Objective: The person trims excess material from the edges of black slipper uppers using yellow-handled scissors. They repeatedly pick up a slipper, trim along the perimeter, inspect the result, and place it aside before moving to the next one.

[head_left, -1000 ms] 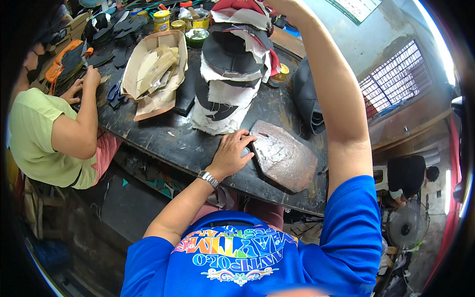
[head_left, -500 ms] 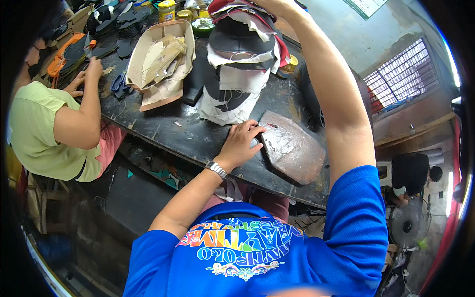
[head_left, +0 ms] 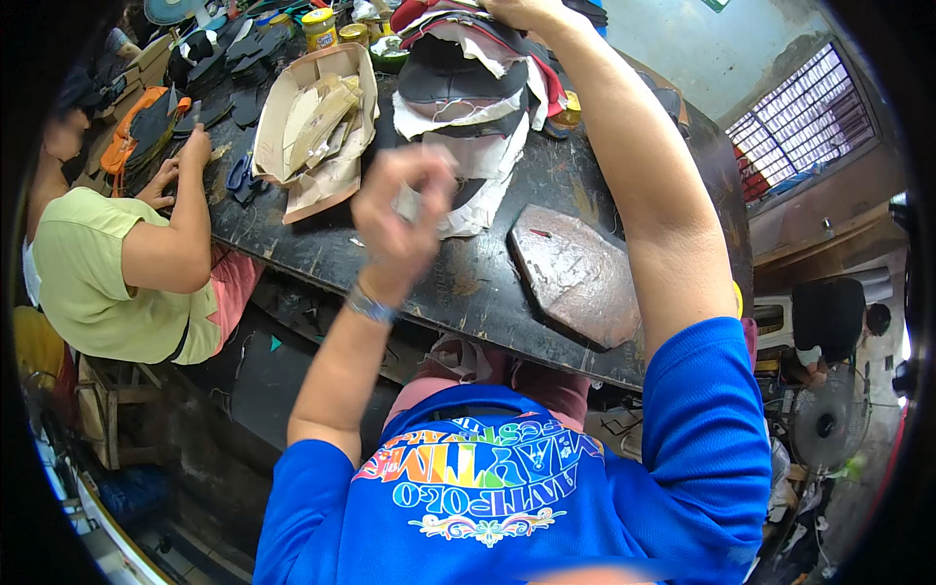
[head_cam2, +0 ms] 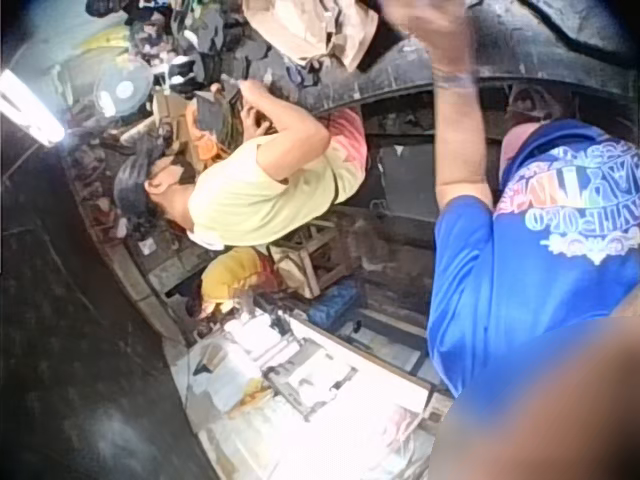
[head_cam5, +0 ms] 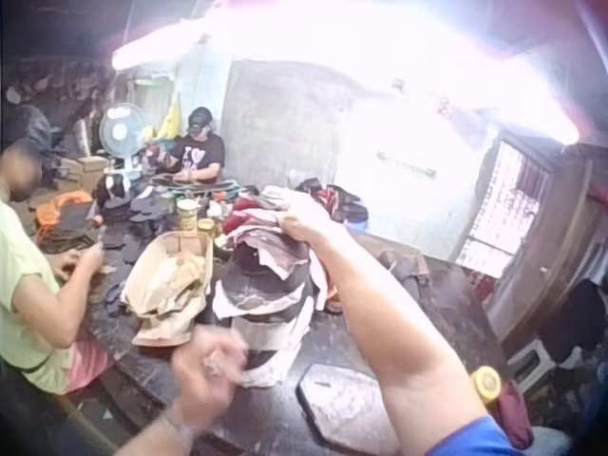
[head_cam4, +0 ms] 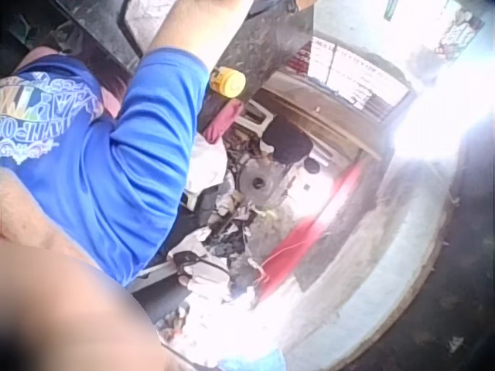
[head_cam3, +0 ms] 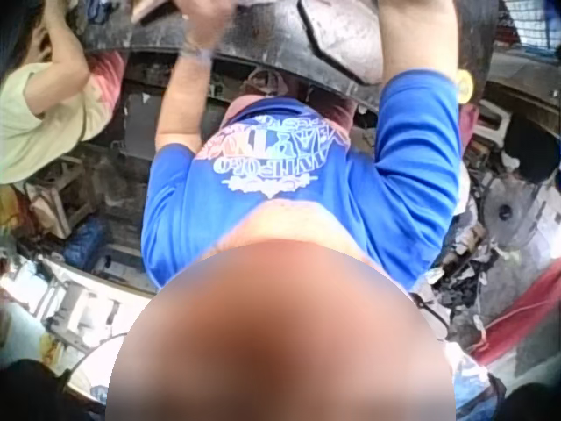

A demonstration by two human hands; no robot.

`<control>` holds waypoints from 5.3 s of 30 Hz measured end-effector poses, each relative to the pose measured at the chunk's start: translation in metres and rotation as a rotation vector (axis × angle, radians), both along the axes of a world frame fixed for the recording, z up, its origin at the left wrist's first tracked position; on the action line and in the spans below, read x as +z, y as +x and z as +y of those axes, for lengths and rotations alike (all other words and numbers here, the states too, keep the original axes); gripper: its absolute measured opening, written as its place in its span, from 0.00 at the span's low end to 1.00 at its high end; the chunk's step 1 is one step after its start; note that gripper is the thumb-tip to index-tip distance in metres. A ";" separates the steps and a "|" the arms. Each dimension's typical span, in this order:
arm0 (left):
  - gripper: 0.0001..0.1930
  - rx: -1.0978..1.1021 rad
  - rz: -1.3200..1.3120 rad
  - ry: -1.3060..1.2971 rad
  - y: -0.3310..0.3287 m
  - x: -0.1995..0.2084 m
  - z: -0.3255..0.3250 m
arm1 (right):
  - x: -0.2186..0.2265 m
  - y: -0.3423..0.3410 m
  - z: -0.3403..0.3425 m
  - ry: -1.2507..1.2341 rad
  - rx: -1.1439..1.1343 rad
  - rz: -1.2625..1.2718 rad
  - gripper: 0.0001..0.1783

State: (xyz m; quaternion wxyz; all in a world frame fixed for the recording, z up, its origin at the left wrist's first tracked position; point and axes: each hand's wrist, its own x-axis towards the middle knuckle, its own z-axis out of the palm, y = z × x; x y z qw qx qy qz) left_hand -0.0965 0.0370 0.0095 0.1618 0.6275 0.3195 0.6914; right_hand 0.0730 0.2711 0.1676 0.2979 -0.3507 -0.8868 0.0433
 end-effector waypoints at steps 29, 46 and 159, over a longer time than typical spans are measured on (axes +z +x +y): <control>0.35 -0.354 -0.269 -0.485 -0.008 0.103 0.094 | -0.031 0.004 -0.100 0.203 -0.027 0.694 0.31; 0.18 -0.505 0.003 -0.708 0.066 -0.041 -0.005 | -0.197 0.087 -0.317 -0.032 -0.755 0.206 0.37; 0.30 -1.410 0.277 -0.782 0.176 -0.007 -0.052 | -0.178 0.225 -0.413 -0.827 -0.265 1.169 0.28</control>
